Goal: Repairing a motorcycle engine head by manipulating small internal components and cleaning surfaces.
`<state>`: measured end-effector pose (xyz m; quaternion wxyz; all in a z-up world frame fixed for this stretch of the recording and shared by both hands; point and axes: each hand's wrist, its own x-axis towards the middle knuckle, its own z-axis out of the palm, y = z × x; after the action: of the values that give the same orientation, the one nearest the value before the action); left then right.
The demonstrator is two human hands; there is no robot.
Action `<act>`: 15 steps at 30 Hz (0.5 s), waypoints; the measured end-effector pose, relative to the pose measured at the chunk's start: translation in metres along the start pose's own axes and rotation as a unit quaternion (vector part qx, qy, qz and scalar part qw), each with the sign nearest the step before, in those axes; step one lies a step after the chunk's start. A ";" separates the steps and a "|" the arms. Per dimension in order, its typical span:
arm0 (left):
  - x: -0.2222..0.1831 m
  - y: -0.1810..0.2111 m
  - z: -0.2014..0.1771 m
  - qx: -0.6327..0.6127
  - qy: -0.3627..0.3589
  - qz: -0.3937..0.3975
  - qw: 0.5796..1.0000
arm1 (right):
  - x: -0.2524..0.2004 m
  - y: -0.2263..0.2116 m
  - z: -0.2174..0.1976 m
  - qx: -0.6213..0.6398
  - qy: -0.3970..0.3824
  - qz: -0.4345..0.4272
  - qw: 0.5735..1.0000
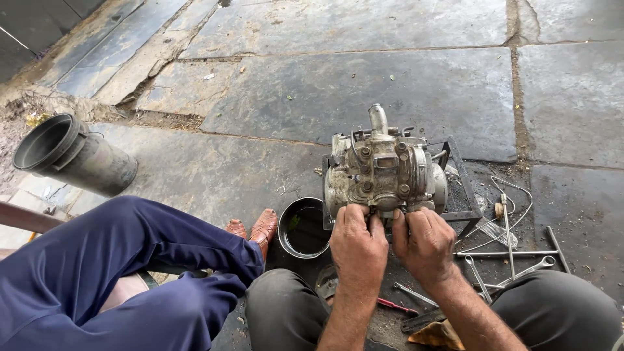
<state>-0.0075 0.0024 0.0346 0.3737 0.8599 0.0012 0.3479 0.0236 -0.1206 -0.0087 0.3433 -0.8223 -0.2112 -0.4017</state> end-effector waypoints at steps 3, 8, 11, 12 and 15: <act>-0.001 -0.002 -0.003 -0.047 0.010 -0.010 0.999 | 0.000 -0.002 -0.001 0.048 -0.008 0.046 0.998; 0.007 -0.003 -0.017 -0.120 -0.049 -0.154 0.980 | -0.003 0.006 0.002 0.065 -0.016 0.068 0.995; 0.004 -0.006 -0.013 -0.115 -0.078 -0.175 0.975 | -0.004 0.000 -0.001 0.062 -0.008 0.073 0.995; 0.007 -0.006 -0.009 -0.121 -0.082 -0.168 0.975 | 0.000 -0.001 -0.003 0.057 0.002 0.071 0.996; 0.005 -0.003 -0.008 -0.099 -0.044 -0.106 0.988 | 0.002 -0.003 -0.004 0.054 0.010 0.107 0.993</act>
<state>-0.0075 0.0107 0.0397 0.4918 0.8279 0.0416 0.2664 0.0211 -0.1209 -0.0041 0.4304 -0.8165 -0.1396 -0.3585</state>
